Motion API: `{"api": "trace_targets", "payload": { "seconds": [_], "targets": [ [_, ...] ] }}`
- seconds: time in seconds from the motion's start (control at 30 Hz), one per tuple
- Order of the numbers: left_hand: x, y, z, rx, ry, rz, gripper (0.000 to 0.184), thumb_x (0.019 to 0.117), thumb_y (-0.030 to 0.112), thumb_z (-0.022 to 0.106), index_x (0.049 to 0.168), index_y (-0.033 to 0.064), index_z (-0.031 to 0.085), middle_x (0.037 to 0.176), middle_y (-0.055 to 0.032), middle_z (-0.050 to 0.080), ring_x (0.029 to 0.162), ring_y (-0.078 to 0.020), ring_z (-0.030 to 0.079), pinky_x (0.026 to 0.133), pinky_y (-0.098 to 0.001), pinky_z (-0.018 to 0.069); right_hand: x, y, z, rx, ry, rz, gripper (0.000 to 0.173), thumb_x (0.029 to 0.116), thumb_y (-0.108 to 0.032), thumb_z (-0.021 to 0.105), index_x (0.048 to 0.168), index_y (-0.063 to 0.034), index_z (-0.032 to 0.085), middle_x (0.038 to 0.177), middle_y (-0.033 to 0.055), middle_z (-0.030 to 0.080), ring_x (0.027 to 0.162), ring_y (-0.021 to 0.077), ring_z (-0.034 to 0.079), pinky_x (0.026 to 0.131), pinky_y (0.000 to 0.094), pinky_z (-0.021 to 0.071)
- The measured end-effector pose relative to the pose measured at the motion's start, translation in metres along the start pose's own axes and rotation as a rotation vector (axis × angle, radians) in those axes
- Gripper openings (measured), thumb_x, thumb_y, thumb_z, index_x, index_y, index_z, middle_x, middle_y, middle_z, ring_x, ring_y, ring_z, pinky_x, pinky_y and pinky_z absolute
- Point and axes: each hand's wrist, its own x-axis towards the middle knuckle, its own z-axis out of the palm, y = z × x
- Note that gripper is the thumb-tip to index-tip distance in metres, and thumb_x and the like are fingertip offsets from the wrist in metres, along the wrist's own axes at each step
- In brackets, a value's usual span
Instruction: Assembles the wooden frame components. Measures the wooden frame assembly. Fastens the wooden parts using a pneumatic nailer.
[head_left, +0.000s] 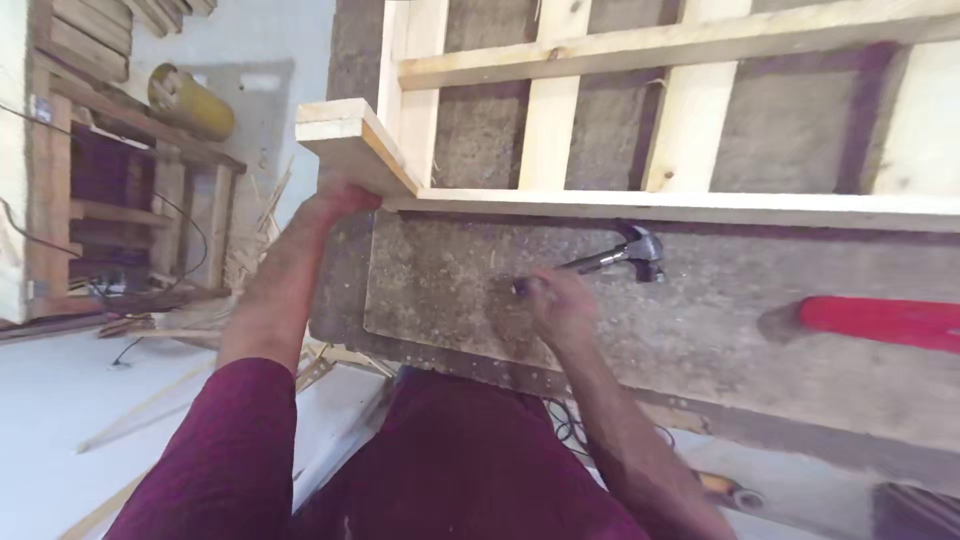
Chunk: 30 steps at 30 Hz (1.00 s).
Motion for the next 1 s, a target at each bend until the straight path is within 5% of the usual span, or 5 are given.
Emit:
{"api": "trace_targets", "payload": {
  "seconds": [0.13, 0.3, 0.57, 0.73, 1.0],
  "targets": [
    [0.002, -0.005, -0.004, -0.097, -0.074, -0.034, 0.051, 0.0926, 0.030, 0.077, 0.134, 0.0020, 0.063, 0.138, -0.0244, 0.061, 0.134, -0.0403, 0.053, 0.114, -0.0629, 0.0368, -0.091, 0.115, -0.100, 0.010, 0.509, 0.775, 0.060, 0.0965, -0.032, 0.068, 0.136, 0.0104, 0.053, 0.121, 0.0268, 0.064, 0.108, 0.0274, 0.065, 0.097, 0.0382, 0.0531],
    [-0.005, -0.004, -0.009, -0.185, -0.135, 0.040, 0.041, 0.0957, 0.020, 0.072, 0.131, 0.0006, 0.064, 0.131, -0.0246, 0.064, 0.126, -0.0399, 0.060, 0.108, -0.0619, 0.0429, -0.066, 0.183, -0.155, 0.294, 0.727, 0.645, 0.124, 0.0706, -0.018, 0.092, 0.161, 0.0050, 0.009, 0.162, 0.0255, 0.030, 0.146, 0.0264, 0.041, 0.116, 0.0318, 0.0422],
    [-0.011, -0.008, -0.011, -0.168, -0.280, -0.085, 0.041, 0.1005, 0.023, 0.067, 0.131, -0.0040, 0.062, 0.133, -0.0272, 0.062, 0.127, -0.0411, 0.058, 0.109, -0.0612, 0.0415, -0.012, 0.234, -0.192, 0.153, 0.731, 0.727, 0.115, 0.0752, -0.032, 0.091, 0.160, 0.0000, 0.020, 0.155, 0.0204, 0.045, 0.140, 0.0220, 0.050, 0.115, 0.0332, 0.0454],
    [0.056, -0.061, 0.044, -0.133, -0.040, 0.115, 0.057, 0.0901, 0.043, 0.077, 0.131, 0.0053, 0.066, 0.131, -0.0216, 0.065, 0.127, -0.0380, 0.060, 0.110, -0.0624, 0.0430, 0.033, 0.250, -0.228, 0.036, 0.494, 0.825, 0.089, 0.0785, -0.033, 0.087, 0.150, -0.0023, 0.044, 0.134, 0.0241, 0.062, 0.122, 0.0368, 0.063, 0.104, 0.0583, 0.0500],
    [0.028, -0.054, 0.051, -0.762, 0.139, 0.342, 0.053, 0.0844, 0.013, 0.083, 0.131, -0.0007, 0.062, 0.124, -0.0126, 0.069, 0.116, -0.0159, 0.066, 0.104, -0.0376, 0.0543, -0.062, 0.135, -0.143, 0.065, 0.292, 0.942, 0.066, 0.0854, -0.044, 0.079, 0.131, 0.0007, 0.059, 0.108, 0.0242, 0.070, 0.097, 0.0394, 0.069, 0.086, 0.0638, 0.0549]
  ]
}}
